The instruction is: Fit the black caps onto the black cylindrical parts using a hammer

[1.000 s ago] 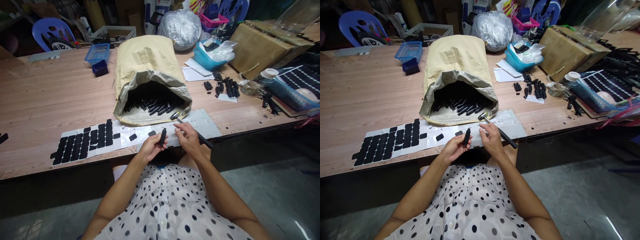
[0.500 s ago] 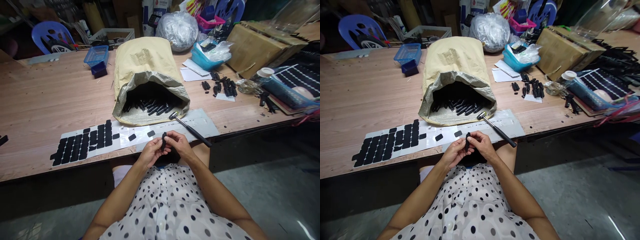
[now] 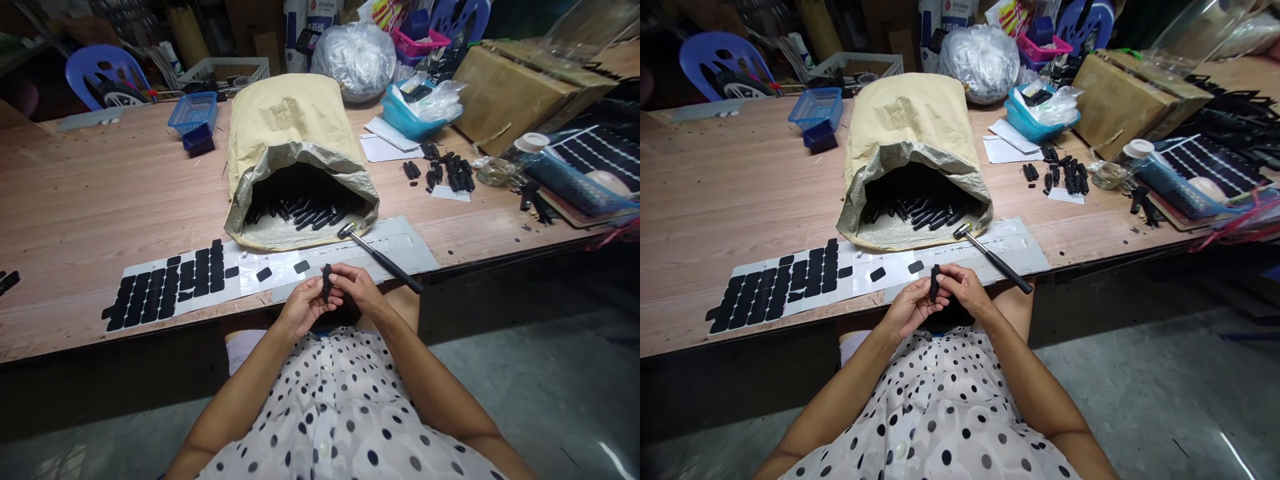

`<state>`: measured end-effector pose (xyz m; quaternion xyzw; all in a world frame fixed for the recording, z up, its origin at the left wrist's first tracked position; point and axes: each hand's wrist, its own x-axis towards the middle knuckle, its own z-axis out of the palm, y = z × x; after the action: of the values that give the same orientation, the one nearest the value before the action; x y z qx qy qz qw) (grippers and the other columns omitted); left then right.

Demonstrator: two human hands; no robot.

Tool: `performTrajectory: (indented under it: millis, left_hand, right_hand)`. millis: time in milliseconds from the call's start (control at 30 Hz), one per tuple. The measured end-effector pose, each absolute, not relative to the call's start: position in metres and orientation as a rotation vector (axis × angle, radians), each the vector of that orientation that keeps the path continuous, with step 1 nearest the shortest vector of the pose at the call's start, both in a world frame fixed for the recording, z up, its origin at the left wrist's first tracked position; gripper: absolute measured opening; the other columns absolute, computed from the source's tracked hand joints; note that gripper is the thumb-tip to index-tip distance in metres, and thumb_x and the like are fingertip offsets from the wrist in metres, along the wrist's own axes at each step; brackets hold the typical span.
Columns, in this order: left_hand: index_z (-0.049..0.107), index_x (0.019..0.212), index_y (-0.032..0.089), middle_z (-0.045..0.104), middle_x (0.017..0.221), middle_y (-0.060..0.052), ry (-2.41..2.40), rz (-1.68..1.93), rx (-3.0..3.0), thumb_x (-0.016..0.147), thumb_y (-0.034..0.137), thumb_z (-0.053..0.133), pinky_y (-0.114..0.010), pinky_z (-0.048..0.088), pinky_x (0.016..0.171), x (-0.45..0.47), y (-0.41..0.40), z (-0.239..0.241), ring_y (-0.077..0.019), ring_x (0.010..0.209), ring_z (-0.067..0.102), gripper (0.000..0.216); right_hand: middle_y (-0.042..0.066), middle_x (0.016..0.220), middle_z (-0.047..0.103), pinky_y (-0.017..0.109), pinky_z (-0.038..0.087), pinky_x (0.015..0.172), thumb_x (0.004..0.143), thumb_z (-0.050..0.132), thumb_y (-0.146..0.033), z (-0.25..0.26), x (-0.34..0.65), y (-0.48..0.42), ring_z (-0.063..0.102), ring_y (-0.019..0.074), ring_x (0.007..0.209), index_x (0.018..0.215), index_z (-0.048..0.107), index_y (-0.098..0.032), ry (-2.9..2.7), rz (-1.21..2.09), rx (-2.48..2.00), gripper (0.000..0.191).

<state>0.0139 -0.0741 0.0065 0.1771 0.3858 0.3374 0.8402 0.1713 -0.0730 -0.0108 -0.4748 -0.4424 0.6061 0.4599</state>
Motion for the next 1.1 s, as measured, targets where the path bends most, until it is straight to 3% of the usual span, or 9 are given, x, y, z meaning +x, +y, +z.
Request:
performTrajectory:
  millis: [200,367,533,600,767,933,1100]
  left_hand:
    - [0.071,0.084,0.011,0.076,0.076,-0.01,0.808,0.678,0.399,0.091,0.025,0.071,-0.024,0.055,0.064,0.014,-0.075,0.008,-0.0159,0.065,0.071,0.016]
    - [0.07,0.083,0.011,0.076,0.075,-0.01,0.785,0.652,0.405,0.092,0.029,0.068,-0.024,0.053,0.06,0.015,-0.076,0.009,-0.0157,0.061,0.07,0.02]
    - [0.068,0.078,0.011,0.069,0.06,-0.005,0.816,0.576,0.533,0.086,0.035,0.074,-0.02,0.043,0.048,0.009,-0.073,0.012,-0.0108,0.046,0.058,0.025]
    - [0.068,0.073,0.011,0.066,0.056,-0.004,0.848,0.528,0.599,0.083,0.035,0.076,-0.02,0.039,0.046,0.004,-0.071,0.015,-0.0095,0.043,0.054,0.027]
    - [0.067,0.06,0.013,0.062,0.05,-0.003,0.938,0.475,0.769,0.08,0.035,0.074,-0.019,0.031,0.042,-0.005,-0.065,0.02,-0.007,0.039,0.047,0.03]
    - [0.065,0.052,0.015,0.058,0.044,-0.002,0.937,0.375,0.916,0.079,0.036,0.072,-0.021,0.026,0.041,-0.01,-0.061,0.025,-0.007,0.036,0.041,0.035]
    - [0.066,0.051,0.016,0.055,0.042,-0.001,0.921,0.302,0.96,0.076,0.038,0.07,-0.022,0.026,0.04,-0.01,-0.06,0.028,-0.0074,0.035,0.038,0.034]
  right_hand:
    - [0.0,0.079,0.066,0.028,0.051,0.071,0.074,0.078,-0.052,-0.007,0.175,-0.072,0.056,0.0126,0.071,0.089,0.075,-0.02,-1.066,1.585,-1.155,0.035]
    - [0.0,0.08,0.067,0.03,0.054,0.074,0.074,0.08,-0.051,-0.007,0.177,-0.073,0.06,0.0133,0.073,0.086,0.074,-0.021,-1.044,1.624,-1.12,0.034]
    - [0.003,0.094,0.07,0.031,0.057,0.079,0.073,0.082,-0.049,-0.008,0.186,-0.073,0.066,0.0158,0.085,0.112,0.072,-0.023,-1.176,1.591,-1.036,0.048]
    - [0.004,0.096,0.07,0.031,0.057,0.079,0.076,0.08,-0.047,-0.004,0.191,-0.074,0.067,0.0162,0.085,0.111,0.072,-0.023,-1.328,1.552,-1.021,0.044]
    - [0.005,0.092,0.072,0.029,0.053,0.07,0.089,0.068,-0.039,0.015,0.198,-0.076,0.064,0.015,0.076,0.099,0.074,-0.021,-1.866,1.185,-1.075,0.021]
    - [0.004,0.08,0.068,0.027,0.042,0.063,0.096,0.058,-0.038,0.025,0.202,-0.08,0.057,0.0141,0.068,0.095,0.07,-0.019,-2.315,0.799,-1.09,0.023]
    - [0.002,0.074,0.062,0.026,0.031,0.058,0.098,0.054,-0.039,0.025,0.201,-0.083,0.049,0.013,0.062,0.085,0.064,-0.019,-2.519,0.67,-1.075,0.026]
